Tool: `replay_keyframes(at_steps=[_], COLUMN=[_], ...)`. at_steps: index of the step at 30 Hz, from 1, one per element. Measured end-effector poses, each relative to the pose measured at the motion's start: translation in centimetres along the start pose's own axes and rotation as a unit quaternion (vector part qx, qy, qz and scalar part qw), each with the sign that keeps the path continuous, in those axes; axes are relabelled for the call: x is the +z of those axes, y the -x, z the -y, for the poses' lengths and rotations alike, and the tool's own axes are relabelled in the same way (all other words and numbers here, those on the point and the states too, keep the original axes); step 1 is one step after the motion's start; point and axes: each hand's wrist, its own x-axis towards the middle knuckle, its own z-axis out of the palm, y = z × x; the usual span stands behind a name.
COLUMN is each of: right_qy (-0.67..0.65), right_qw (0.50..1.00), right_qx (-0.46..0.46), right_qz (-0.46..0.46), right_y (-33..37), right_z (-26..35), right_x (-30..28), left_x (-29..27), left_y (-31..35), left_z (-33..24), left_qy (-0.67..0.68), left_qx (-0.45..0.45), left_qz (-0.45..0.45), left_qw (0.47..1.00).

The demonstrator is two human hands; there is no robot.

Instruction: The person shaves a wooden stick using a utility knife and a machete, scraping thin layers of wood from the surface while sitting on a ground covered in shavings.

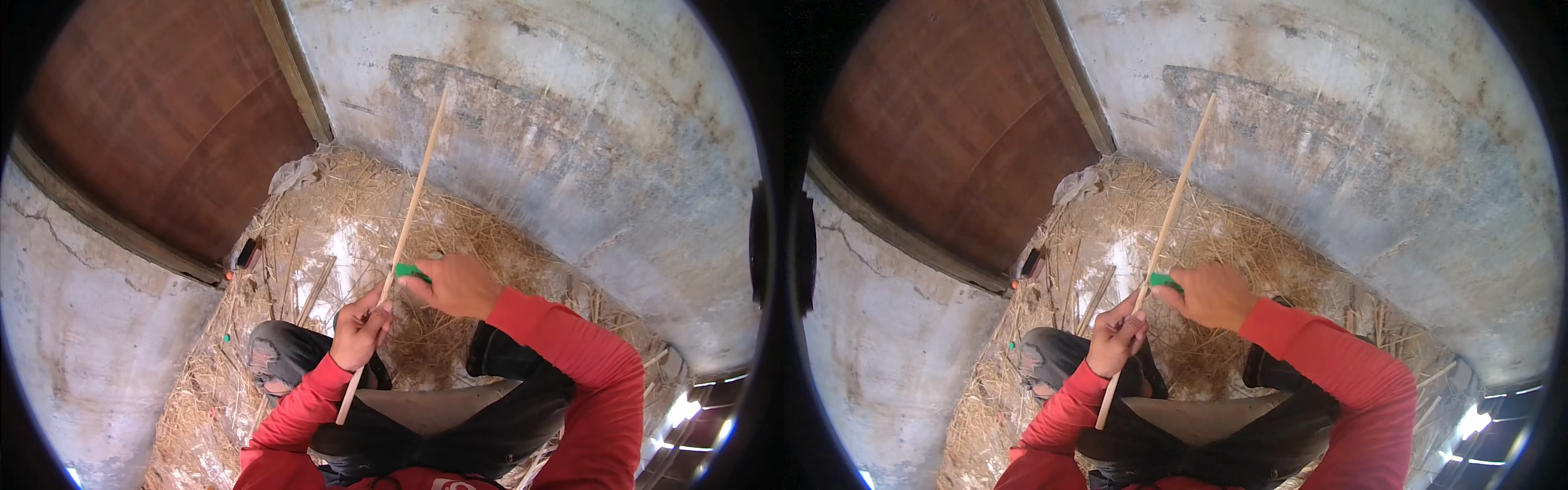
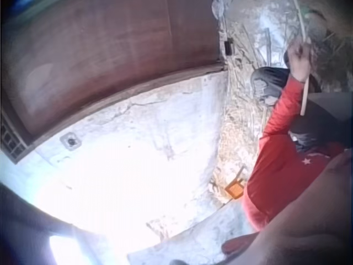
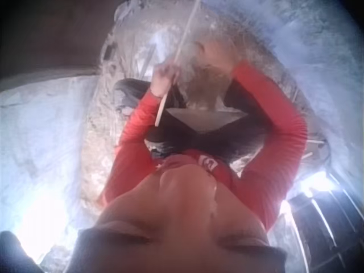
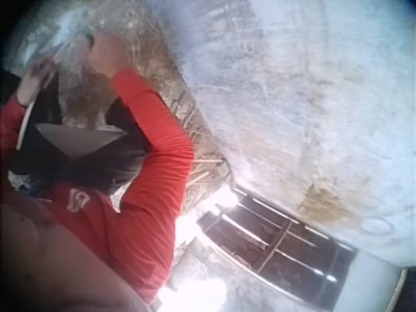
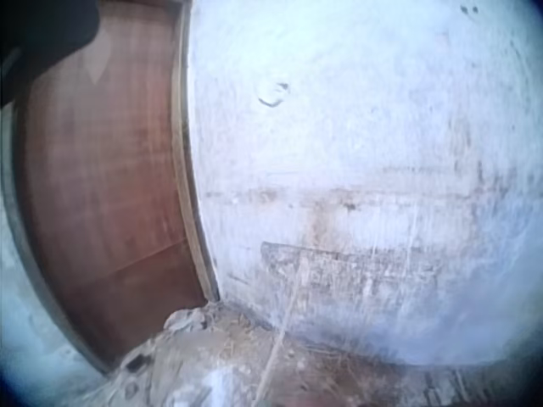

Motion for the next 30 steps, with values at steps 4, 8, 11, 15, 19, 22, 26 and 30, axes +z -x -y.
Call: replay_keyframes(at_steps=[4, 8, 11, 15, 19, 22, 26, 30], right_qy=[-0.002, -0.039, -0.01, 0.016, 0.008, -0.05, 0.033, 0.026], right_qw=[0.998, 0.987, 0.983, 0.977, 0.963, 0.907, 0.86, 0.933], right_qx=[0.034, 0.076, 0.13, 0.148, 0.215, 0.305, 0.39, 0.28], right_qz=[-0.055, -0.136, -0.13, -0.155, -0.165, -0.287, -0.327, -0.224], right_y=[-0.8, -0.7, -0.8, -1.3, -2.1, -0.9, 2.4, 1.3], right_z=[-2.8, -5.2, -7.6, -10.7, -12.0, -21.1, -28.0, -22.1], right_x=[-2.1, -1.5, -4.2, -4.0, -3.9, -5.3, -8.9, -6.9], left_x=[0.5, -0.2, -1.0, -2.6, -3.9, -5.3, -5.8, -4.2], left_y=[1.6, 5.5, 8.2, 11.4, 13.6, 16.9, 20.2, 16.9], left_z=[0.5, 1.0, 0.7, 2.0, 3.4, 4.4, 6.0, 3.7], left_qy=[-0.001, -0.005, -0.014, 0.003, 0.003, -0.038, 0.049, 0.099], left_qx=[0.006, -0.017, -0.026, -0.049, -0.067, -0.085, -0.118, -0.052], left_qz=[0.027, 0.052, 0.08, 0.089, 0.077, 0.124, 0.069, 0.015], left_qw=[1.0, 0.998, 0.996, 0.995, 0.995, 0.988, 0.989, 0.994])
